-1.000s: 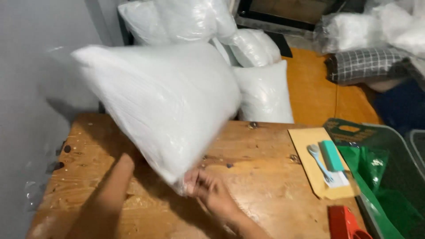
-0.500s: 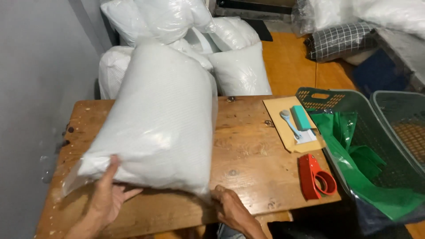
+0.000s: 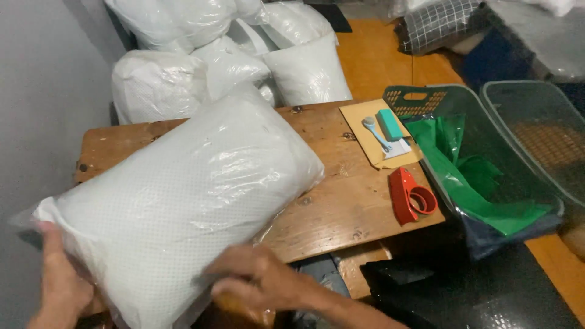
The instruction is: Wrapping a large white pillow in plastic film and smoothing it out using a small hand tool.
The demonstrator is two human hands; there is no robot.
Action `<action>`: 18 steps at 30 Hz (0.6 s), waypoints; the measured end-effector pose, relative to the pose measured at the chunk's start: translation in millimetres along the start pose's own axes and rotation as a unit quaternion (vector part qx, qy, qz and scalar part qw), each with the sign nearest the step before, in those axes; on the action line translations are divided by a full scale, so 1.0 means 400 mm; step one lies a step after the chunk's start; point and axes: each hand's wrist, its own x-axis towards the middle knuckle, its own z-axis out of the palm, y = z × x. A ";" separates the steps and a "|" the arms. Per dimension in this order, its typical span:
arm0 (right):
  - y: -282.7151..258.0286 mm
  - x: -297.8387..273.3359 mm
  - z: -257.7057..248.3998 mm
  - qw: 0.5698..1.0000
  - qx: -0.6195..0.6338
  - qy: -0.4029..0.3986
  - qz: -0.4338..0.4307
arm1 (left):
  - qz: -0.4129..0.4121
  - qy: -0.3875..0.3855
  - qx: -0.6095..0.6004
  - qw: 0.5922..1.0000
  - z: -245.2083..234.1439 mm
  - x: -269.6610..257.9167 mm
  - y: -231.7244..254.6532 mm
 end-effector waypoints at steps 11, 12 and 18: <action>0.332 -0.031 -0.305 0.887 -0.099 0.278 0.355 | 0.109 0.038 0.224 0.968 0.053 0.031 -0.011; 0.324 -0.056 -0.291 0.873 -0.130 0.301 0.361 | 0.120 0.026 0.233 0.965 0.069 0.031 -0.008; 0.267 -0.193 -0.306 0.807 -0.178 0.363 0.431 | 0.183 -0.049 0.302 0.934 0.183 -0.006 0.015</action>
